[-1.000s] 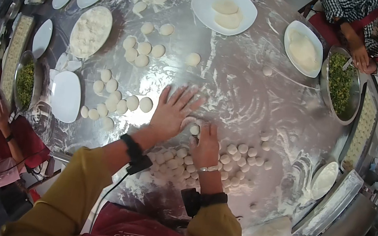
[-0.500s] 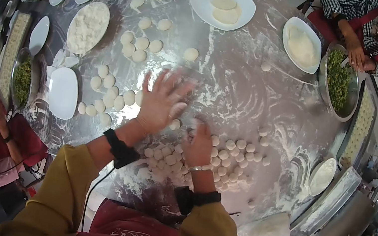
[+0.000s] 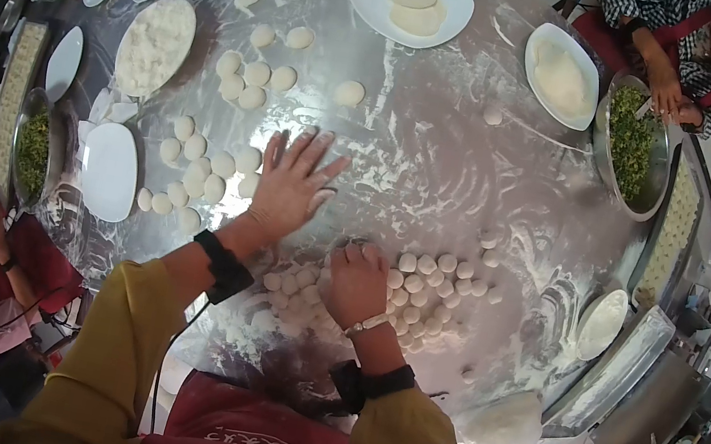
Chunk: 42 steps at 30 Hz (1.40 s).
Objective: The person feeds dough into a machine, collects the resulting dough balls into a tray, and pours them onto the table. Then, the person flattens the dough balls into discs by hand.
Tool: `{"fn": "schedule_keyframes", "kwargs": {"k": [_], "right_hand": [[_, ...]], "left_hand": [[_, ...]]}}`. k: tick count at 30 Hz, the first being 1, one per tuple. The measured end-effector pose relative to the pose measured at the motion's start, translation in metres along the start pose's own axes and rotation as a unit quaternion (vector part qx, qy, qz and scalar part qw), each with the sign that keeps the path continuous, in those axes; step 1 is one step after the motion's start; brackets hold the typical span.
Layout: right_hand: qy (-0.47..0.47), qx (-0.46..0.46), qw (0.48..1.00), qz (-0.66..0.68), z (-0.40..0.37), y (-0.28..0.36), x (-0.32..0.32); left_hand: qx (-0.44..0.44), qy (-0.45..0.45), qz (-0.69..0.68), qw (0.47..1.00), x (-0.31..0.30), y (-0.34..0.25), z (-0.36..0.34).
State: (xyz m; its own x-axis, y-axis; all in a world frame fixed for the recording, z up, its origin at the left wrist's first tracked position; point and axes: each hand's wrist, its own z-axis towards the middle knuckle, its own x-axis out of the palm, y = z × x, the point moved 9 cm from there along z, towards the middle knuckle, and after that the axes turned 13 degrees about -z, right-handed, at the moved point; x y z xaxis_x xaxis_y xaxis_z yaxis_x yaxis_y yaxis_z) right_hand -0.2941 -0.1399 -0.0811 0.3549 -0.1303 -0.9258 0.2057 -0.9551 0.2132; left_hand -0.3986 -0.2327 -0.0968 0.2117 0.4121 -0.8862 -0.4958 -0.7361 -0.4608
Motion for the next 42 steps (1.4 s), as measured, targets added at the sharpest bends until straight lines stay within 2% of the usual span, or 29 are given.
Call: {"fn": "schedule_keyframes", "kwargs": {"k": [2,6,9,12,15,17,18,20,21,24,26,29,30,32,33,36,39,41,42], "right_hand": [[-0.045,-0.007,0.999,0.010,0.002,0.002,-0.005],[-0.051,-0.002,0.999,0.019,0.001,-0.004,0.003],[-0.058,-0.003,0.998,0.027,-0.004,-0.011,0.001],[-0.067,0.010,0.995,0.075,-0.008,-0.023,0.003],[-0.098,0.064,0.981,0.157,-0.011,-0.034,0.003],[-0.121,0.118,0.967,0.190,-0.022,-0.038,-0.008],[-0.093,0.131,0.959,0.234,-0.023,-0.036,-0.011],[-0.037,0.155,0.934,0.319,-0.026,-0.031,-0.018],[-0.054,0.165,0.917,0.360,-0.029,-0.033,-0.019],[-0.096,0.181,0.860,0.468,-0.041,-0.039,-0.023],[-0.110,0.179,0.827,0.521,-0.048,-0.039,-0.032],[-0.147,0.105,0.829,0.529,-0.053,-0.029,-0.042],[-0.155,0.099,0.853,0.488,-0.055,-0.026,-0.051],[-0.169,0.088,0.896,0.401,-0.059,-0.020,-0.076],[-0.176,0.089,0.897,0.395,-0.061,-0.018,-0.080],[-0.187,0.091,0.901,0.381,-0.067,-0.016,-0.083],[-0.175,0.098,0.907,0.371,-0.073,-0.017,-0.074],[-0.158,0.114,0.913,0.359,-0.076,-0.018,-0.070],[-0.158,0.135,0.898,0.388,-0.080,-0.022,-0.062]], "left_hand": [[-0.010,0.000,0.004,1.000,-0.009,0.013,-0.006],[-0.020,-0.042,-0.012,0.999,-0.029,0.011,-0.013],[0.023,0.003,-0.121,0.992,-0.017,0.002,-0.030],[0.054,0.099,-0.285,0.952,0.027,-0.017,-0.066],[-0.036,0.174,-0.379,0.908,0.021,-0.044,-0.080],[-0.140,0.169,-0.489,0.844,0.005,-0.045,-0.075],[-0.190,0.166,-0.540,0.803,0.004,-0.044,-0.077],[-0.116,0.174,-0.466,0.860,0.003,-0.050,-0.076],[-0.078,0.176,-0.426,0.884,0.001,-0.053,-0.075],[-0.177,0.160,-0.612,0.754,0.007,-0.045,-0.083],[-0.162,0.132,-0.682,0.701,0.000,-0.050,-0.084],[-0.163,0.103,-0.742,0.642,-0.009,-0.061,-0.087],[-0.167,0.096,-0.755,0.627,-0.010,-0.064,-0.088],[-0.156,0.101,-0.724,0.664,-0.009,-0.068,-0.092],[-0.150,0.103,-0.708,0.682,-0.015,-0.073,-0.089],[-0.100,0.127,-0.566,0.809,-0.042,-0.087,-0.082],[-0.034,0.080,-0.509,0.856,-0.046,-0.093,-0.082],[-0.024,0.074,-0.496,0.865,-0.047,-0.096,-0.085],[-0.019,0.071,-0.489,0.869,-0.048,-0.098,-0.086]]}}
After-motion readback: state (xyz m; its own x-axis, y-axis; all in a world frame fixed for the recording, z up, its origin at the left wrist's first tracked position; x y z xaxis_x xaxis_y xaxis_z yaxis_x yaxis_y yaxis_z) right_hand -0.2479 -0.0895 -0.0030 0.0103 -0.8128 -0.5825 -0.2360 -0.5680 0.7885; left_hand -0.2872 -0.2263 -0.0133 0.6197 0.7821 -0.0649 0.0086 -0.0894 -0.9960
